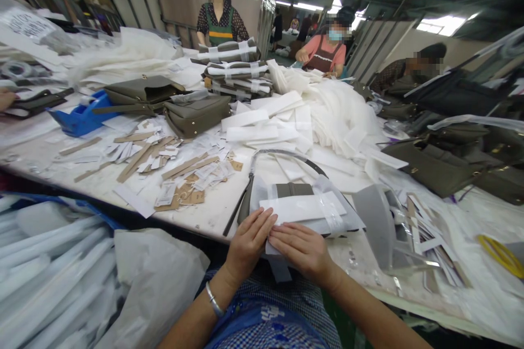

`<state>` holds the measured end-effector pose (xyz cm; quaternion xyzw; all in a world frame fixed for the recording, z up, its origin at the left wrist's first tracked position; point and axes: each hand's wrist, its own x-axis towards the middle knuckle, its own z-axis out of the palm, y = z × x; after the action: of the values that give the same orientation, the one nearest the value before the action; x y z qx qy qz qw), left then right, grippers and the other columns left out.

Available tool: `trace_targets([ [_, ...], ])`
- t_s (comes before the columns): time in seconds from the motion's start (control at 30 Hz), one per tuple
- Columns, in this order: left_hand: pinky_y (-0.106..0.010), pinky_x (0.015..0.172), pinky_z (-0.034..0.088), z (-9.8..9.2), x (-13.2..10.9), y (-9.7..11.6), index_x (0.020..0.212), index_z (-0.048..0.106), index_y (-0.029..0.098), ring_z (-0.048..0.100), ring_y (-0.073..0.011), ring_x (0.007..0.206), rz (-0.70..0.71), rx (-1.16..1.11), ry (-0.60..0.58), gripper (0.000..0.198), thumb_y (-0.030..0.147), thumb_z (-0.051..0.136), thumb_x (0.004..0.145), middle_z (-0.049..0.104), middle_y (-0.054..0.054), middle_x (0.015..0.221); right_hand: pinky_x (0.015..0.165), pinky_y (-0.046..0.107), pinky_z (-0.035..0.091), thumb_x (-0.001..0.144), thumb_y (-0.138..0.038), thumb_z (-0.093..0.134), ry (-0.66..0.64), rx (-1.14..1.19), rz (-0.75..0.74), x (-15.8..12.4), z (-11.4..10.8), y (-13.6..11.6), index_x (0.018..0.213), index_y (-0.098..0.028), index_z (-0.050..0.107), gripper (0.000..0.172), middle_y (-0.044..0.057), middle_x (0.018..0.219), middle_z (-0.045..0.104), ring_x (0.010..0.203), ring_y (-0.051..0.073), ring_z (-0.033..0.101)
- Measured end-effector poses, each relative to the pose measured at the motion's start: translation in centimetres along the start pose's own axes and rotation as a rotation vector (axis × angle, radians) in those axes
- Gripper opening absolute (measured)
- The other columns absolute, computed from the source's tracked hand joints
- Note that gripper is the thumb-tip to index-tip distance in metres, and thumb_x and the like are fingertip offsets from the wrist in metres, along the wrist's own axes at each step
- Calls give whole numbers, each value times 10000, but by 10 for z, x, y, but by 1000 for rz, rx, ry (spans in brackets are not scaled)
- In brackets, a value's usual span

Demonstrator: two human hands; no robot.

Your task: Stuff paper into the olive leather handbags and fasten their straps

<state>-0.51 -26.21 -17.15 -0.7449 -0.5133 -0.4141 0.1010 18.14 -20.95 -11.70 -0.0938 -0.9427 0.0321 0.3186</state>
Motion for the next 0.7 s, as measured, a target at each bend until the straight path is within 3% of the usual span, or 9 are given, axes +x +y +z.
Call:
trace_targets([
  [0.2, -423, 1086, 480, -2, -1, 0, 1293, 548, 121, 391, -249, 1402, 13, -23, 13, 365, 56, 444, 949, 564, -149, 1382, 991, 413, 554, 959, -108, 495, -78, -19, -61, 2, -4, -5, 1238, -118, 629, 310, 113, 1176, 705, 1124, 222, 656],
  [0.37, -391, 1048, 513, 2, -4, -4, 1222, 587, 139, 511, -219, 1302, 21, -49, 4, 321, 61, 442, 946, 660, -113, 1247, 999, 414, 547, 962, -101, 482, -125, 11, -52, -2, -9, -1, 1285, -156, 605, 350, 112, 1196, 696, 1159, 220, 636],
  [0.47, -388, 1038, 514, 4, -6, -5, 1216, 590, 142, 558, -213, 1236, 4, -37, -18, 308, 76, 455, 947, 662, -110, 1234, 1024, 414, 525, 959, -185, 552, -152, 71, -53, -4, -16, 2, 1223, -182, 636, 277, 87, 1108, 734, 1187, 223, 617],
  [0.57, -390, 1035, 511, 4, -7, -3, 1210, 595, 136, 567, -223, 1200, -2, -14, -17, 288, 99, 484, 946, 669, -113, 1186, 1027, 416, 516, 933, -362, 618, -128, 172, 45, -1, -25, 2, 1116, -194, 663, 252, 69, 978, 755, 1108, 229, 662],
  [0.7, -393, 1001, 527, 3, -5, -1, 1208, 600, 140, 581, -230, 1137, -11, 13, -18, 276, 139, 500, 951, 669, -116, 1122, 1036, 448, 487, 922, -285, 623, -10, 131, 272, 9, -21, 3, 1120, -228, 643, 207, 64, 1037, 733, 1074, 228, 664],
])
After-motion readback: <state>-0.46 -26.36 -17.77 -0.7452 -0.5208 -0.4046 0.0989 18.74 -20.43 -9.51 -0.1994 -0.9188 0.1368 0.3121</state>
